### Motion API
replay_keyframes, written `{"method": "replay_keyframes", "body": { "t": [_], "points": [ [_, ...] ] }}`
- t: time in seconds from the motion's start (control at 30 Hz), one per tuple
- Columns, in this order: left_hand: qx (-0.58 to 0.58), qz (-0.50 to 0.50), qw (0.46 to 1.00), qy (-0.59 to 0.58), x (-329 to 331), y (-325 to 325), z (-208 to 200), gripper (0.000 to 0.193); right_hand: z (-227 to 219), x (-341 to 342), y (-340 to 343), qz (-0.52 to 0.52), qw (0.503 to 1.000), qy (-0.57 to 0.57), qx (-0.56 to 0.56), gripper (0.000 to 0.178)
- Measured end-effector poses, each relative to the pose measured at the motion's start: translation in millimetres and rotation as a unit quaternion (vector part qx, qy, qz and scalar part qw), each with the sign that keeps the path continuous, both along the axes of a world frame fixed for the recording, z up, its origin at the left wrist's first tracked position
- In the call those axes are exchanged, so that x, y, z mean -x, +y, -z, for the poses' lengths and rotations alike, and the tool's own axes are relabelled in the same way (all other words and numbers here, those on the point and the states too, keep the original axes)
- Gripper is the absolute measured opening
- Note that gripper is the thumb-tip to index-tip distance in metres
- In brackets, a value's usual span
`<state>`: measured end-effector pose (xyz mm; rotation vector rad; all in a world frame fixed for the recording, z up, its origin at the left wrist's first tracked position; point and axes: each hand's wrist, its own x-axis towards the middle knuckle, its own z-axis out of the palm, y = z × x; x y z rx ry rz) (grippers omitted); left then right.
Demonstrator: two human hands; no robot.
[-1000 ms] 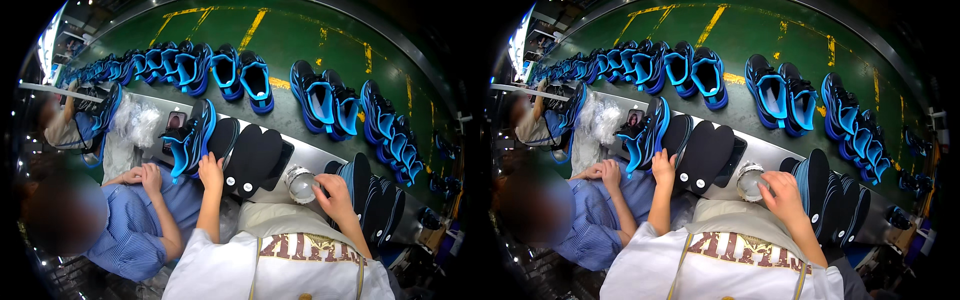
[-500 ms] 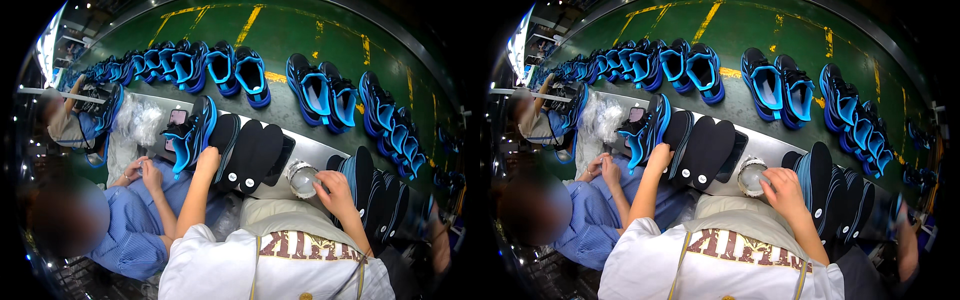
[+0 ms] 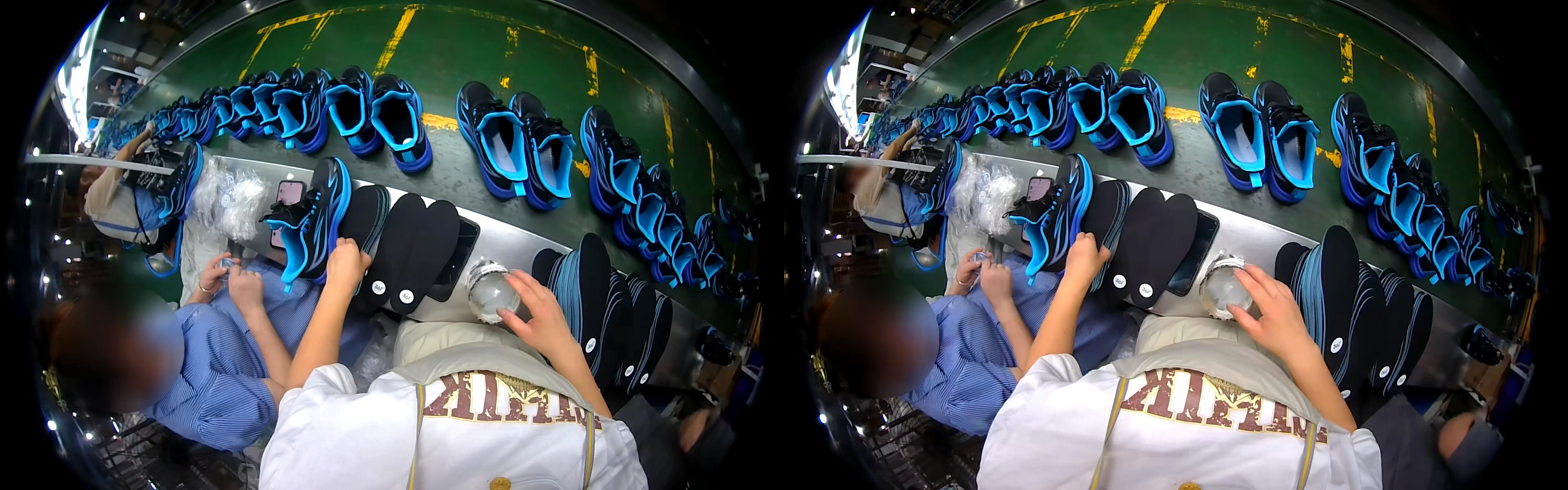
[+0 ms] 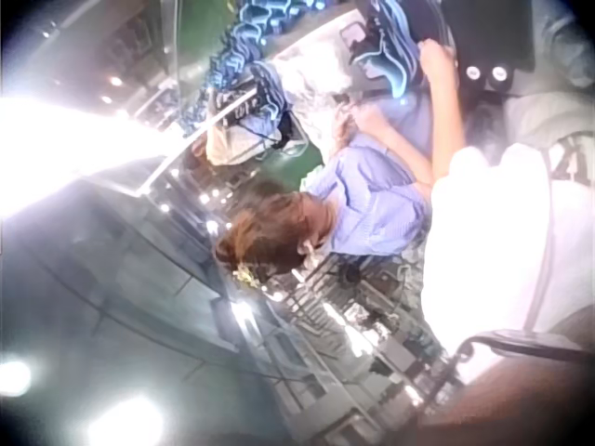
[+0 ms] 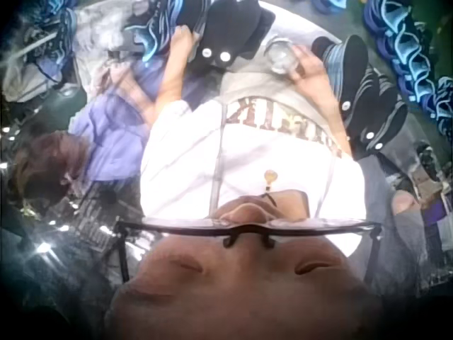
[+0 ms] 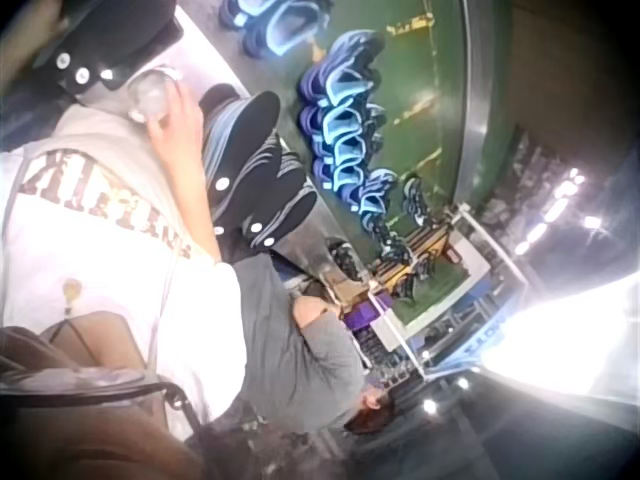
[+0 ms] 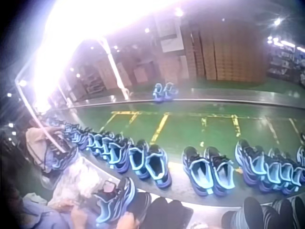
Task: The person places insoles into several sneakers on a workbench. The person handles the sneakers and the stack of insoles by hand.
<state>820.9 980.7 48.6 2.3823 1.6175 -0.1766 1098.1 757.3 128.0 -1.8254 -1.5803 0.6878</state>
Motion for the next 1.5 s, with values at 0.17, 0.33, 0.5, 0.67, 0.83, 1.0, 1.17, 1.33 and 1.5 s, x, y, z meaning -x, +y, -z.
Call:
{"method": "replay_keyframes", "body": {
  "t": [0.17,0.33,0.5,0.67,0.83,1.0,1.17,1.33,1.5],
  "points": [
    [-0.143,0.043,0.988,0.030,3,-22,28,0.025,2,-3,-16,-0.033,0.998,0.030,0.039,0.051],
    [-0.123,0.061,0.990,0.021,4,-6,18,0.015,4,-10,-21,0.018,0.997,0.060,0.035,0.049],
    [-0.079,-0.005,0.995,-0.054,-8,-2,-16,0.027,-3,-23,-1,0.065,0.995,0.072,-0.008,0.042],
    [-0.148,0.060,0.984,-0.080,-1,0,27,0.070,3,-21,9,0.016,0.999,0.021,-0.040,0.036],
    [0.039,0.001,0.996,-0.080,-58,27,-6,0.081,19,-16,-2,0.001,0.999,0.032,0.003,0.034],
    [0.127,0.044,0.991,0.021,-71,70,-9,0.080,29,-16,-14,-0.015,0.998,0.051,0.023,0.031],
    [-0.052,0.128,0.990,-0.030,-77,47,-14,0.063,32,-25,-22,0.007,1.000,0.022,-0.008,0.033],
    [0.077,0.145,0.967,-0.195,-66,59,-37,0.033,14,-33,-14,0.054,0.986,0.157,0.033,0.039],
    [0.189,0.020,0.897,-0.398,-93,45,-111,0.032,-2,-17,32,0.062,0.957,0.280,0.037,0.064]
  ]
}}
